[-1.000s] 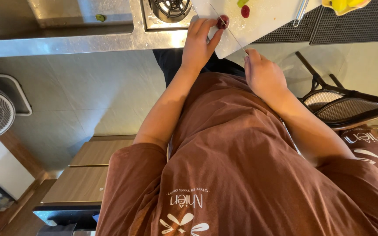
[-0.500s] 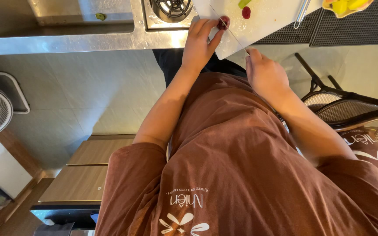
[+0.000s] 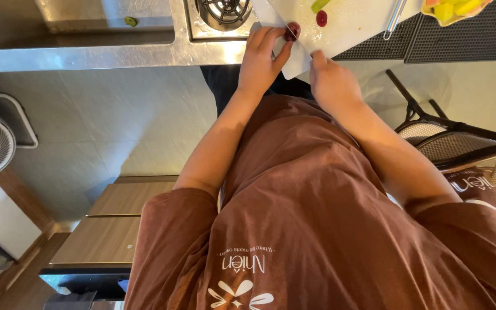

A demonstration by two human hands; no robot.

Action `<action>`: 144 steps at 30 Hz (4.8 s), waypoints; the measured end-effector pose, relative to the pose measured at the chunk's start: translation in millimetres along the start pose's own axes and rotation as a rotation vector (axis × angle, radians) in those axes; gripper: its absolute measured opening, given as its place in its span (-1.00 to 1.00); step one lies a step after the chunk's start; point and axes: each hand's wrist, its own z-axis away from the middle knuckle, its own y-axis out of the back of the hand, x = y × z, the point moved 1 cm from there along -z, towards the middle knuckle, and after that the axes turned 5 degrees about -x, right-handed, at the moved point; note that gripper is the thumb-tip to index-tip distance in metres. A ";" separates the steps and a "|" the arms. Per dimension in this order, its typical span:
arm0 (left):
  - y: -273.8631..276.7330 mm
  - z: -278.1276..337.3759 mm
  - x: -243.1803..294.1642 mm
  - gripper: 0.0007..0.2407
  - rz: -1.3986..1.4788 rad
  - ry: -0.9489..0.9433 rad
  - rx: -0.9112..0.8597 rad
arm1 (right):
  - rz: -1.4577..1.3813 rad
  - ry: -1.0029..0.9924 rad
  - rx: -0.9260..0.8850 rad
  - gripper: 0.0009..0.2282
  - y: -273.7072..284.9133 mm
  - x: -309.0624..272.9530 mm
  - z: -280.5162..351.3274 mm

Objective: Preparing and pitting grapes using specialized tools at a prep counter.

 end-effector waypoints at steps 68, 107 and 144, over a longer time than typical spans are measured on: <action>-8.6 3.1 -35.3 -0.76 0.602 0.532 0.049 | -0.132 -0.037 0.094 -0.79 -0.5 -27.8 19.3; 4.1 -6.9 -8.9 -0.72 0.610 0.464 0.048 | -0.129 0.006 0.163 -0.82 3.0 -25.6 21.5; -81.5 -188.8 92.7 -0.64 0.234 -0.144 -0.539 | -0.705 -0.119 0.724 -0.78 90.8 147.5 10.4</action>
